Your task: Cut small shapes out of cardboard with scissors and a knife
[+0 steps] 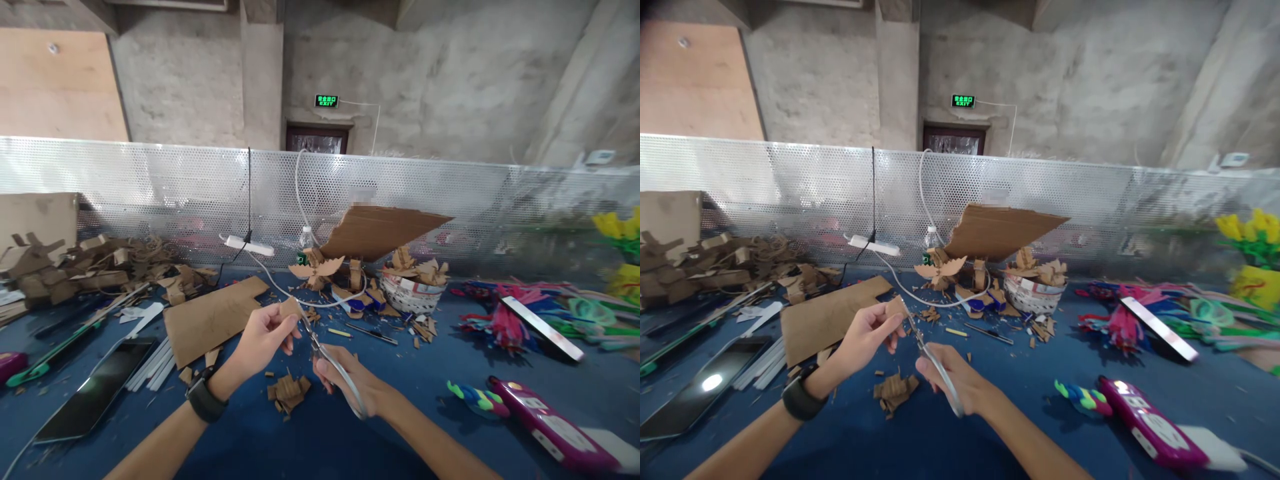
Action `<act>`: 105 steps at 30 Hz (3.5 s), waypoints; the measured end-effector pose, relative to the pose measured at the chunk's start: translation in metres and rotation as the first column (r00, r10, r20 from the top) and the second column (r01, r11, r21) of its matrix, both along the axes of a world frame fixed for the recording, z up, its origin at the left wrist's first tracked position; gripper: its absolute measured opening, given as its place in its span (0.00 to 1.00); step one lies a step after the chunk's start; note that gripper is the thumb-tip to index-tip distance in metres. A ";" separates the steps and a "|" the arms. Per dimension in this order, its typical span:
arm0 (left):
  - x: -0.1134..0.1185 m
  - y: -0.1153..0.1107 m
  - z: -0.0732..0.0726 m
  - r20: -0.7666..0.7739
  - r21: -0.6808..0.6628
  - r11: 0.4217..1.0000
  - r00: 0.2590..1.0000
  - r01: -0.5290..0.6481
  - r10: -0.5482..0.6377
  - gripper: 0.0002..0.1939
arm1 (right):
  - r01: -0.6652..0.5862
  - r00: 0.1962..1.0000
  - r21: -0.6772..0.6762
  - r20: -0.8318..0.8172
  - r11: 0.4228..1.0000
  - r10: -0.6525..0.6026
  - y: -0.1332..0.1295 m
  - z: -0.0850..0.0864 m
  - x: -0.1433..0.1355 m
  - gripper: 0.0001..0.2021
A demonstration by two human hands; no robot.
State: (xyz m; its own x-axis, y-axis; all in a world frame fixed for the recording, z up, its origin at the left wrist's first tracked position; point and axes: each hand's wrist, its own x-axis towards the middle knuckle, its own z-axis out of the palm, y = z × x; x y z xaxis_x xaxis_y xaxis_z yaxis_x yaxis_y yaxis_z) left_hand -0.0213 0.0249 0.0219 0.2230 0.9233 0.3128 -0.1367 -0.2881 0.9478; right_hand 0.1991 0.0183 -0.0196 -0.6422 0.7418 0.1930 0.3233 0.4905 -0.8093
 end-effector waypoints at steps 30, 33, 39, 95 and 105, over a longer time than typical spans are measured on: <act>-0.016 0.011 -0.004 -0.158 0.109 0.988 0.983 0.112 -0.094 0.25 | 0.214 0.968 -0.101 0.155 0.972 -0.197 -0.011 0.000 -0.009 0.27; -0.016 0.012 -0.004 -0.137 0.101 0.988 0.985 0.120 -0.106 0.24 | 0.212 0.971 -0.110 0.132 0.971 -0.197 -0.010 -0.003 -0.011 0.27; -0.013 0.010 -0.005 -0.118 0.091 0.986 0.984 0.142 -0.131 0.25 | 0.140 0.990 -0.084 0.028 0.987 -0.138 -0.010 0.000 -0.012 0.32; -0.010 0.009 -0.008 -0.140 -0.035 0.956 0.945 0.292 -0.294 0.26 | 0.364 0.928 -0.075 0.113 0.928 -0.354 -0.005 -0.012 -0.022 0.29; -0.014 0.015 -0.008 -0.020 -0.055 0.971 0.972 0.234 -0.236 0.26 | 0.171 0.985 -0.154 0.035 0.973 -0.167 -0.008 0.007 -0.002 0.35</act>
